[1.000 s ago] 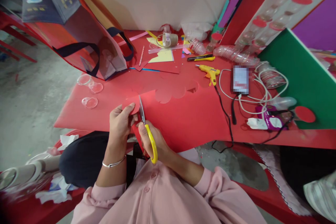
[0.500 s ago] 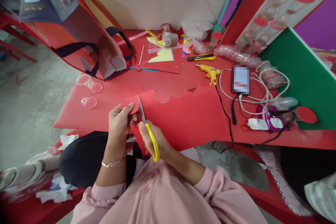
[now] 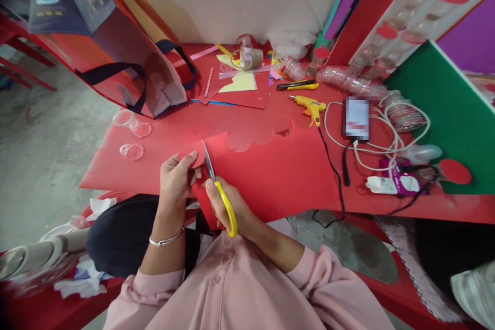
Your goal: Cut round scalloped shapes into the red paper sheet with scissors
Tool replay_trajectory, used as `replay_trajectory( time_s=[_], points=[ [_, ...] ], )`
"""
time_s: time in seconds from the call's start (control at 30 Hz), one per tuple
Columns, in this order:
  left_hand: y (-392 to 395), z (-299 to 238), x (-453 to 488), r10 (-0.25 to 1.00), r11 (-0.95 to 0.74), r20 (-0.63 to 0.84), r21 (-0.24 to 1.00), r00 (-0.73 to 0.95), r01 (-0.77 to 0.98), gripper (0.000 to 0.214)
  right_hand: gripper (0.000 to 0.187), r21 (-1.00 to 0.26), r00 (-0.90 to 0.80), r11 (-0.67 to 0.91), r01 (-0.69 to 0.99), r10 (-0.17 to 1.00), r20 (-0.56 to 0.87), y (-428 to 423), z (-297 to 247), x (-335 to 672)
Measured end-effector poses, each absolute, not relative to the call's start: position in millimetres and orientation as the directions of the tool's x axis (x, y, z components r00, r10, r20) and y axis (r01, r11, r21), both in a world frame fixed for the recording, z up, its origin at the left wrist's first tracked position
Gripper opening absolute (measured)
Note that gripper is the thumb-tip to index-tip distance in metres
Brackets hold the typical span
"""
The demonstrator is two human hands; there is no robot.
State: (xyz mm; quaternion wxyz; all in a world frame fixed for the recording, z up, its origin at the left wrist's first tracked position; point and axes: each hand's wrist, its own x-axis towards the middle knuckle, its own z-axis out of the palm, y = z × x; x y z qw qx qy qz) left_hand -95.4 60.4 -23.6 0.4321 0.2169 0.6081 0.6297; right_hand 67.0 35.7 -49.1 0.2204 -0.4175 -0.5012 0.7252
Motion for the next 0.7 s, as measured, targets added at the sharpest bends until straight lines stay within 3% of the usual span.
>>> replay_trajectory(
  time_s=[0.5,0.7],
  points=[
    [62.4,-25.4,-97.4,0.818,0.111,-0.257,0.948,-0.515,-0.297,0.035,0.073,-0.923,-0.599,-0.368,0.108,0.717,-0.356,44.2,-45.8,74.0],
    [63.9,-27.4,-99.0,0.812,0.13,-0.268,0.949,-0.518,-0.287,0.037,0.081,-0.921,-0.609,-0.366,0.133,0.703,-0.368,49.7,-42.5,76.7]
  ],
)
